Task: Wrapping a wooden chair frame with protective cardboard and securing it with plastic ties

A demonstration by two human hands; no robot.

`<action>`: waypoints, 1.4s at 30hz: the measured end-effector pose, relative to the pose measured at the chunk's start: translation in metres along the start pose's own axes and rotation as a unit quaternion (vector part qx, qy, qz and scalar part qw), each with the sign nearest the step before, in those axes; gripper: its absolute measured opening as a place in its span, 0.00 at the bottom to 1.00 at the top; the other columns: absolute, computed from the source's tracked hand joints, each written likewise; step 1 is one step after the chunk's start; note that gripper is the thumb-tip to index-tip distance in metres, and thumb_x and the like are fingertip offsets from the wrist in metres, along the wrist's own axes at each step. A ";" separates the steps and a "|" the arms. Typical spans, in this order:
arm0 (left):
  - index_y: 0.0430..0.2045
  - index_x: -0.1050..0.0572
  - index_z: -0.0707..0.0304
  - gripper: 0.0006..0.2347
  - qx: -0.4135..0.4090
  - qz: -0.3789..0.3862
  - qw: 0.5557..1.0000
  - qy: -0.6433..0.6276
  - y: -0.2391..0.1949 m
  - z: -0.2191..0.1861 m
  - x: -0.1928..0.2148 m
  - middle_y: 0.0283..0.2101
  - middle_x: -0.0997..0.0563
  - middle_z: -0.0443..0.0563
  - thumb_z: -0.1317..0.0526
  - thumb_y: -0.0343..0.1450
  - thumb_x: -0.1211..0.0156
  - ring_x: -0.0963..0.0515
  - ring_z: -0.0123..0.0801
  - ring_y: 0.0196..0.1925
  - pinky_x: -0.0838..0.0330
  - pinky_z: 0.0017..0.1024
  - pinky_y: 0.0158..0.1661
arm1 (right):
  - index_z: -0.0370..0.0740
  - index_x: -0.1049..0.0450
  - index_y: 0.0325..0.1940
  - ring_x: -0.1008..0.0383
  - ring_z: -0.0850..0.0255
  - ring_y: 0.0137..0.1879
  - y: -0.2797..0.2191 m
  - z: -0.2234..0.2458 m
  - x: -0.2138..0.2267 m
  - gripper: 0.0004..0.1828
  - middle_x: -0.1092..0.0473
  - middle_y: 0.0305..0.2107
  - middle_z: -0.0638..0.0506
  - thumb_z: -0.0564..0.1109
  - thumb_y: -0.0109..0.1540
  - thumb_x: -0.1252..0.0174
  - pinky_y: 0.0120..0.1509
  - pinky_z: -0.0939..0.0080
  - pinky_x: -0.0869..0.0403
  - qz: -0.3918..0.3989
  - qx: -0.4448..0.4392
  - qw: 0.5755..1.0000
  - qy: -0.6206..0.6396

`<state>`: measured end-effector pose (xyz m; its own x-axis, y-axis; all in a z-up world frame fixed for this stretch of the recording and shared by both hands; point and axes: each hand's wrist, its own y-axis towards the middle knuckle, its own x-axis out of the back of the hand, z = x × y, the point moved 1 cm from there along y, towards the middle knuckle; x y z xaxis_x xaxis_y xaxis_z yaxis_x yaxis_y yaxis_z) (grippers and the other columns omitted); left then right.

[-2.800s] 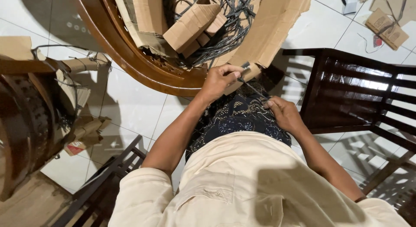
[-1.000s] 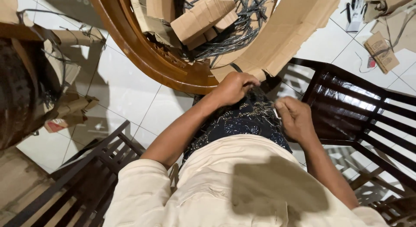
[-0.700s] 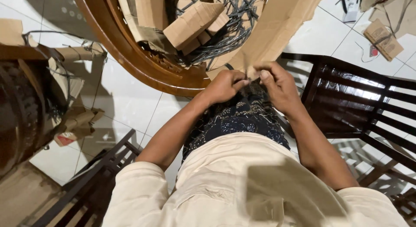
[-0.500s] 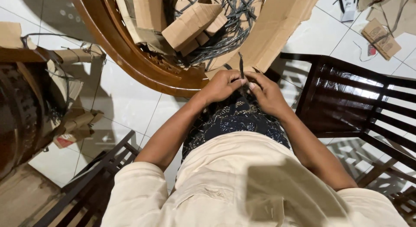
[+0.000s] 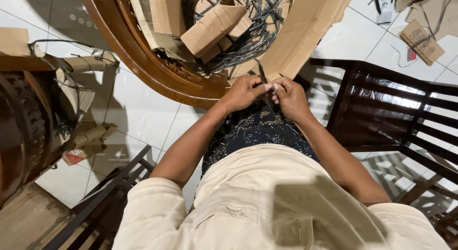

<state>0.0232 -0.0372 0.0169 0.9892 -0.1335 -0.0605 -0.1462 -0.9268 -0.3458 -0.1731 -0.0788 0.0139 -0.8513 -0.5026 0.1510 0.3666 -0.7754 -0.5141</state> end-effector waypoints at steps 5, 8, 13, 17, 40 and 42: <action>0.26 0.18 0.61 0.06 0.033 -0.049 0.998 -0.032 0.002 -0.022 -0.008 0.23 0.18 0.43 0.61 0.72 0.36 0.23 0.21 0.29 0.28 0.23 0.35 | 0.32 0.23 0.45 0.27 0.59 0.30 -0.022 0.026 -0.001 0.10 0.29 0.23 0.44 0.37 0.72 0.50 0.35 0.56 0.26 -0.045 0.065 0.992 -0.094; 0.27 0.18 0.62 0.04 0.041 -0.083 0.995 -0.036 0.005 -0.014 -0.016 0.23 0.17 0.45 0.62 0.70 0.35 0.21 0.22 0.28 0.27 0.23 0.33 | 0.33 0.24 0.43 0.26 0.50 0.33 -0.026 0.019 0.002 0.08 0.29 0.23 0.42 0.36 0.72 0.48 0.39 0.50 0.27 -0.063 0.142 0.976 -0.150; 0.30 0.20 0.66 0.04 0.055 -0.092 0.994 -0.016 0.013 -0.006 -0.011 0.23 0.15 0.50 0.64 0.70 0.36 0.18 0.26 0.28 0.25 0.24 0.32 | 0.37 0.24 0.53 0.23 0.39 0.47 -0.029 0.047 -0.002 0.09 0.26 0.38 0.39 0.35 0.69 0.44 0.50 0.44 0.25 -0.048 0.190 0.967 -0.161; 0.36 0.22 0.64 0.05 0.076 -0.080 0.994 -0.011 0.014 -0.012 -0.009 0.25 0.15 0.50 0.65 0.71 0.41 0.16 0.28 0.28 0.22 0.27 0.33 | 0.35 0.24 0.51 0.22 0.40 0.44 -0.021 0.047 -0.011 0.10 0.25 0.36 0.37 0.37 0.66 0.37 0.47 0.46 0.24 -0.059 0.174 0.966 -0.181; 0.55 0.38 0.56 0.21 -0.015 -0.048 0.991 0.127 0.000 -0.008 -0.017 0.35 0.15 0.48 0.67 0.69 0.37 0.16 0.45 0.43 0.25 0.42 0.49 | 0.38 0.23 0.50 0.22 0.40 0.45 -0.023 0.031 -0.011 0.07 0.25 0.36 0.40 0.36 0.70 0.45 0.45 0.48 0.23 -0.073 0.221 0.954 -0.188; 0.55 0.38 0.56 0.22 -0.012 -0.047 0.992 0.114 -0.001 -0.007 -0.017 0.34 0.15 0.48 0.69 0.68 0.38 0.16 0.42 0.41 0.24 0.40 0.48 | 0.37 0.23 0.52 0.23 0.39 0.47 -0.023 0.025 -0.010 0.10 0.25 0.38 0.40 0.34 0.67 0.42 0.46 0.45 0.23 -0.062 0.252 0.942 -0.212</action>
<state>0.0069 -0.0369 0.0249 0.9752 -0.1196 0.1862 -0.0557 -0.9470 -0.3164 -0.1635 -0.0654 0.0451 -0.7115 -0.4208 0.5628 0.4971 -0.8675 -0.0202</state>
